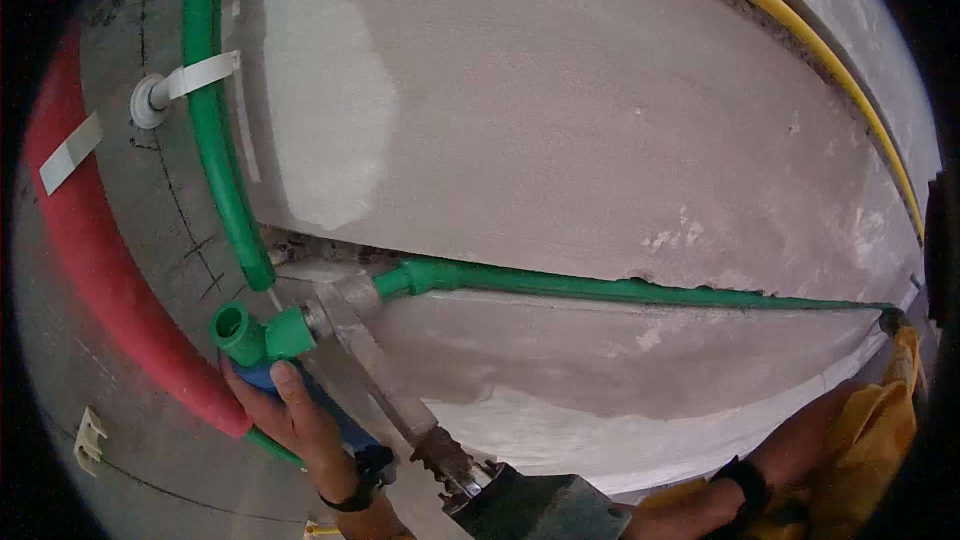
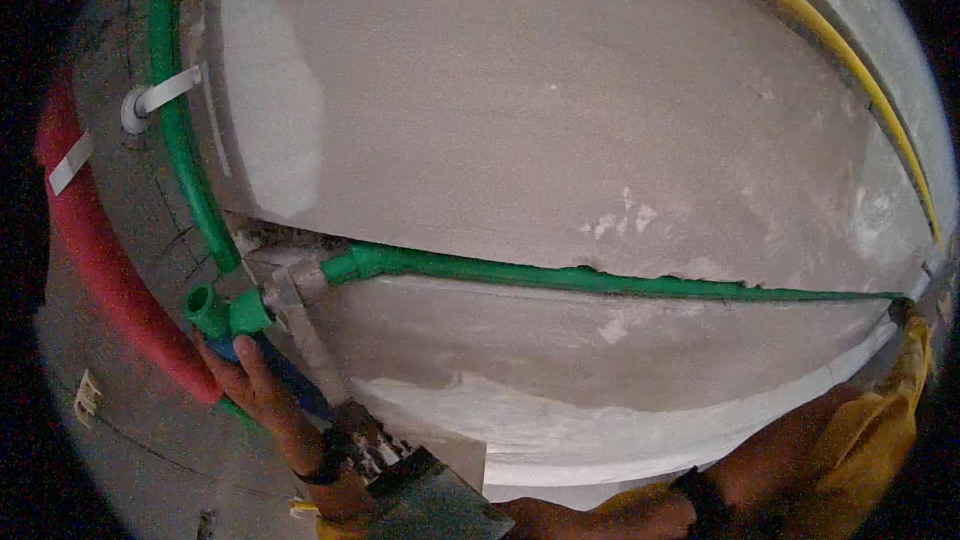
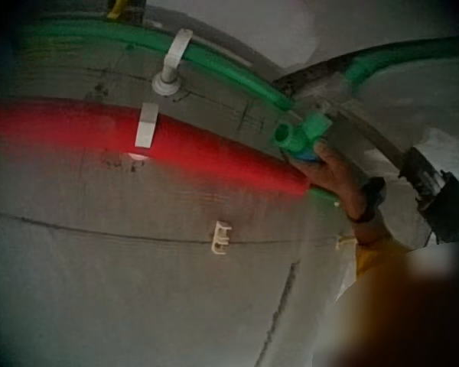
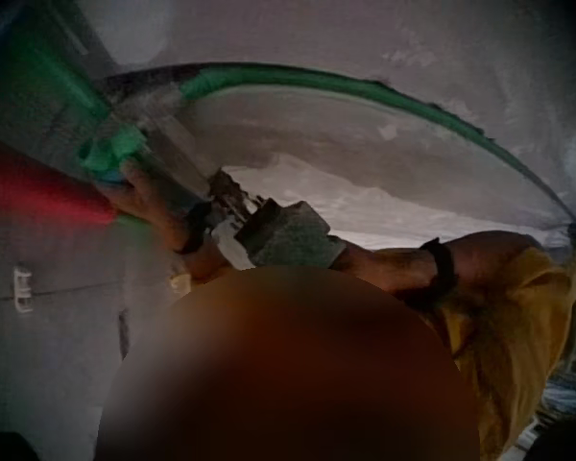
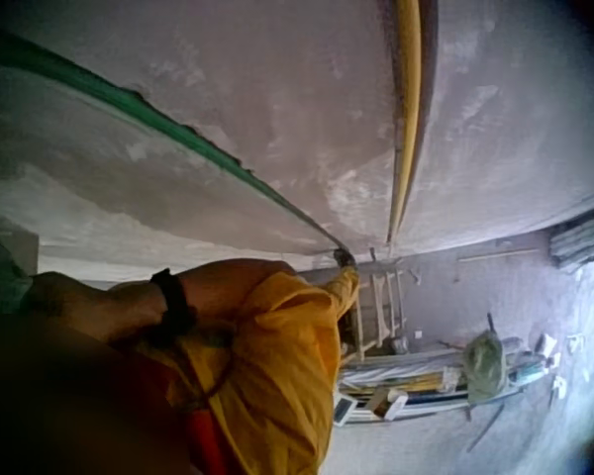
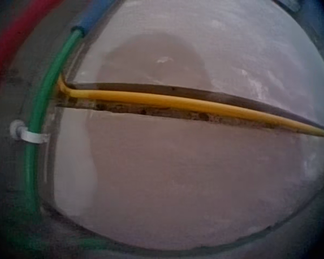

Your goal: Installing green plastic water pipes by cutting them to length and using a heat fusion welding tool to connect fittings.

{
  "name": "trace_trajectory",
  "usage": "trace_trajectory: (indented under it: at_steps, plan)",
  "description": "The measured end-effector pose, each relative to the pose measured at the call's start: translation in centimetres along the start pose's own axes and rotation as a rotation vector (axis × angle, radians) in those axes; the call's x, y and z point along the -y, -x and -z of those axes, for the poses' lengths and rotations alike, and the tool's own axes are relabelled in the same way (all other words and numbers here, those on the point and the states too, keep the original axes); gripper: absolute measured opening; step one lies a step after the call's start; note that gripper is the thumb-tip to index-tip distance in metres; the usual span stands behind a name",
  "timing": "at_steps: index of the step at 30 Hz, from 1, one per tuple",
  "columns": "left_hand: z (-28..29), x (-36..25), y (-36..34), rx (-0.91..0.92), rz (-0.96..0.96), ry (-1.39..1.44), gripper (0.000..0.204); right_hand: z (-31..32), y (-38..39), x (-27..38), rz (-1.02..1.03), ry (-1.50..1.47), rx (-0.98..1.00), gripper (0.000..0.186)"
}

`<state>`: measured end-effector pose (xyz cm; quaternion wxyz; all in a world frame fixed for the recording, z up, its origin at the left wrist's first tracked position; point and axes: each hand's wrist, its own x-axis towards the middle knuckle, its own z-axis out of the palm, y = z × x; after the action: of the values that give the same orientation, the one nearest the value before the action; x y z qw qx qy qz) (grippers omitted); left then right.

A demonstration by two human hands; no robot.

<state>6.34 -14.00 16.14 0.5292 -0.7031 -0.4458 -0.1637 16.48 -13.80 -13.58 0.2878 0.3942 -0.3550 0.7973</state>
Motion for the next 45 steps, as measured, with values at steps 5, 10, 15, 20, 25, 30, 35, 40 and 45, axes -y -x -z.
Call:
trace_trajectory:
  at_steps: [5,10,15,20,25,30,35,40,45]
  plan:
    - [-0.4,-0.6,-0.2,0.007,0.024,0.102,0.059,-1.2,-0.2,-0.2,0.046,0.041,-0.027,0.035]
    - [0.3,-1.2,-0.4,0.000,0.025,0.030,0.059,-1.9,-0.3,-1.6,0.131,0.049,-0.034,0.038]
    - [0.0,-1.0,-0.8,0.027,0.069,0.093,0.057,-1.9,0.1,-1.5,0.129,0.051,-0.086,0.037]
    - [0.2,-1.3,-0.6,0.023,0.162,0.083,0.059,-2.3,-0.1,-0.5,0.063,0.121,-0.169,0.030]
    - [-0.2,-0.9,0.3,-0.075,0.177,0.015,0.061,-2.2,-1.0,-2.5,0.189,0.239,-0.202,0.022]
    - [0.6,-0.7,-0.7,0.044,0.126,0.068,0.059,-1.6,-1.4,-3.3,0.388,0.115,-0.124,0.020]
    - [1.2,-1.1,-1.1,0.128,0.092,0.054,0.052,0.4,-1.1,-2.3,0.282,0.245,0.003,0.020]
    - [1.1,-0.3,-1.0,0.192,0.079,0.134,0.058,1.6,-1.0,-1.7,0.381,0.244,0.096,0.022]
    - [2.0,-0.3,-1.6,0.160,0.124,0.060,0.058,2.7,-3.7,-3.3,0.231,0.470,0.379,0.025]
